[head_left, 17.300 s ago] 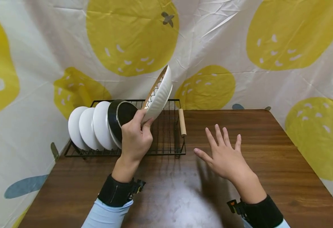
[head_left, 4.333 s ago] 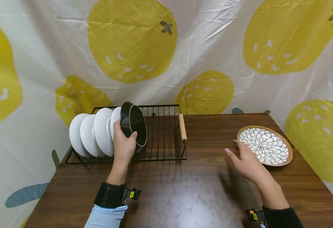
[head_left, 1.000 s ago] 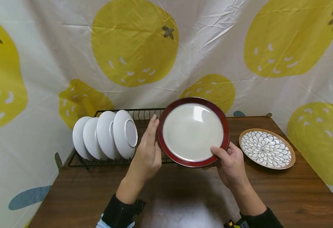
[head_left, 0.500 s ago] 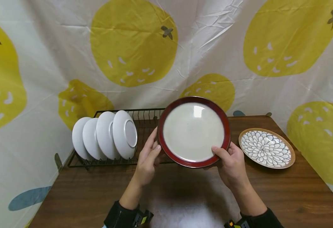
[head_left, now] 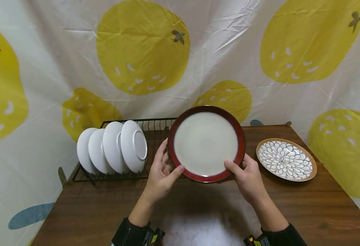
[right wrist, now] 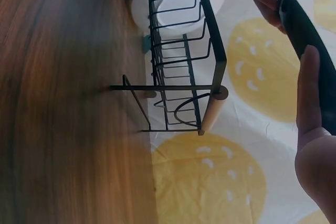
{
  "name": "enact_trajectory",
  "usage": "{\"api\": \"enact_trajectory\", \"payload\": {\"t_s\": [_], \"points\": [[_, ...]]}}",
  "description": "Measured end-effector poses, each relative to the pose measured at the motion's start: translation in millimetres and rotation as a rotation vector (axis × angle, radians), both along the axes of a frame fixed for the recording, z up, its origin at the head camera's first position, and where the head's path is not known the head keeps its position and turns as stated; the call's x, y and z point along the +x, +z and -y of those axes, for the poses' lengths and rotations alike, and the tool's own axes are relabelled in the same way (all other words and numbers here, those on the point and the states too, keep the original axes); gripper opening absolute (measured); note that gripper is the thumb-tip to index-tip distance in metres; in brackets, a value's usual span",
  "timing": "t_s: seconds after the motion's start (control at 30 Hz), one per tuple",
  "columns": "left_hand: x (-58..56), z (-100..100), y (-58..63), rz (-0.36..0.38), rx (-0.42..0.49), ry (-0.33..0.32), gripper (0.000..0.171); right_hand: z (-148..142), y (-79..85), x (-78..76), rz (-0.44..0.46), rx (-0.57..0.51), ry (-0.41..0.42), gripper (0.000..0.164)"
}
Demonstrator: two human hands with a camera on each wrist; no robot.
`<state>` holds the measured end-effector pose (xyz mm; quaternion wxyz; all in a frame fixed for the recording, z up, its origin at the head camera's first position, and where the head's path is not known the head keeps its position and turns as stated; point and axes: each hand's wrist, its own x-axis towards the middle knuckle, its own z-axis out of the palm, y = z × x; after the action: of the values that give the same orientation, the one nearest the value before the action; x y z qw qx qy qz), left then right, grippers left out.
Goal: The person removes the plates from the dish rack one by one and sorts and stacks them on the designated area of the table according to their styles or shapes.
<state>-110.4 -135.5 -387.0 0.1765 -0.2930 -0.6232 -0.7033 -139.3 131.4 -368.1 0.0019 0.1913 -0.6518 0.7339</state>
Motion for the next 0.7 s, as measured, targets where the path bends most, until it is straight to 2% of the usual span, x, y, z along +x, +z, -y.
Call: {"api": "enact_trajectory", "payload": {"t_s": [0.17,0.23,0.4,0.7], "points": [[-0.7,-1.1,0.1,0.021,0.0,0.017,0.09,-0.4,1.6,-3.2,-0.026,0.22,-0.08,0.043],[-0.9,-1.4,-0.7,0.04,0.003,0.019,0.09,-0.6,1.9,-3.6,-0.015,0.266,-0.082,0.043],[-0.8,-1.7,-3.0,0.053,-0.001,0.051,0.089,-0.6,2.5,-3.1,0.023,0.246,-0.023,0.046],[-3.8,-3.4,-9.7,0.007,0.035,0.079,0.088,-1.2,3.7,-6.0,0.046,0.21,0.073,0.047]]}}
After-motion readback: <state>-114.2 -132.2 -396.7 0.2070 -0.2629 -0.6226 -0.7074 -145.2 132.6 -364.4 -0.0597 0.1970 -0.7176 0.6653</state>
